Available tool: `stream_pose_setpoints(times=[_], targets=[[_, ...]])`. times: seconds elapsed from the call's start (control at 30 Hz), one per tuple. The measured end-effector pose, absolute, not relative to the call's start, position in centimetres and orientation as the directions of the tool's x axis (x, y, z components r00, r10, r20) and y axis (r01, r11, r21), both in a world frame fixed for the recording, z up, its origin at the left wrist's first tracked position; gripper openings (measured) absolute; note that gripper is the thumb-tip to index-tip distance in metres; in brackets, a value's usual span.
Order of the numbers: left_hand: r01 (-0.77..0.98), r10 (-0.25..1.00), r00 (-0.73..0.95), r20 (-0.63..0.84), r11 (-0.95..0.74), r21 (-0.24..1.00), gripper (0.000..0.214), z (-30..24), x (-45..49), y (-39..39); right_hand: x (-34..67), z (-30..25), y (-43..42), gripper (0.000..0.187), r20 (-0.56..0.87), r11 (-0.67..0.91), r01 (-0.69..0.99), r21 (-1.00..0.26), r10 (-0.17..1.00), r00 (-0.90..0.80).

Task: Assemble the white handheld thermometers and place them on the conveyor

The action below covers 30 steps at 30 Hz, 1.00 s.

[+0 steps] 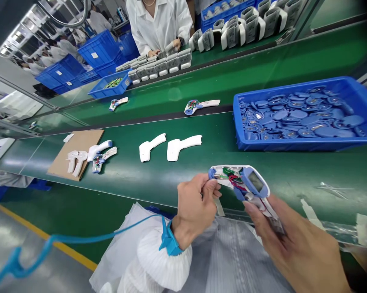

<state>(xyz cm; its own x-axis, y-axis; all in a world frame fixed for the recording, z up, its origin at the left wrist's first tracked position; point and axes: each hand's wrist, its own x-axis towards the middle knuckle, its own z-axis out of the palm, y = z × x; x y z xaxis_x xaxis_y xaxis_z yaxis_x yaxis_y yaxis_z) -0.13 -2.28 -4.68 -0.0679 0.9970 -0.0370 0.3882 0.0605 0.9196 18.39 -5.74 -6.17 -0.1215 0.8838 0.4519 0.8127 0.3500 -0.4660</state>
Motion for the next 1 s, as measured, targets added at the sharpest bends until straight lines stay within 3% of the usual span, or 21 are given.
stream_pose_setpoints(times=[0.13, 0.27, 0.37, 0.43, 0.53, 0.63, 0.7, 0.9, 1.0], targets=[[0.401, 0.993, -0.056, -0.107, 0.121, 0.908, 0.022, -3.7, -0.3, -2.1, 18.8, -6.2, -5.7, 0.028, 0.48, 0.421, 0.808, -0.412, 0.854, -0.2], [0.45, 0.993, -0.046, -0.11, 0.119, 0.885, 0.021, -3.6, -0.3, -2.0, 18.6, -6.0, -6.1, 0.029, 0.374, 0.335, 0.757, -0.561, 0.918, -0.129], [0.504, 0.998, -0.034, -0.061, 0.07, 0.861, 0.024, -4.3, -0.4, -1.4, 17.8, -5.3, -6.0, 0.033, 0.011, 0.005, 0.55, -0.835, 1.0, 0.007], [0.455, 0.998, -0.016, -0.056, 0.057, 0.889, 0.026, -4.7, -0.8, -0.8, 17.5, -4.9, -5.4, 0.044, -0.296, -0.286, 0.281, -0.916, 0.955, 0.006], [0.235, 0.989, 0.039, -0.144, 0.131, 0.963, 0.02, -4.8, -1.5, 0.0, 17.9, -4.8, -4.1, 0.053, -0.545, -0.555, -0.079, -0.828, 0.83, -0.12], [0.008, 0.969, 0.163, -0.186, 0.187, 0.982, 0.066, -4.9, -1.7, 0.3, 18.9, -5.3, -3.4, 0.051, -0.658, -0.694, -0.254, -0.674, 0.72, -0.223], [-0.098, 0.958, 0.226, -0.176, 0.203, 0.974, 0.073, -5.1, -1.5, 0.1, 19.4, -5.6, -3.4, 0.047, -0.697, -0.736, -0.326, -0.594, 0.673, -0.25], [-0.112, 0.965, 0.223, -0.137, 0.165, 0.98, 0.06, -4.7, -0.2, -0.6, 19.9, -5.4, -3.6, 0.046, -0.742, -0.779, -0.388, -0.493, 0.609, -0.28], [-0.109, 0.968, 0.159, -0.194, 0.213, 0.971, 0.051, -4.5, 0.3, -0.9, 19.8, -5.9, -4.1, 0.047, -0.698, -0.746, -0.309, -0.589, 0.663, -0.27]])
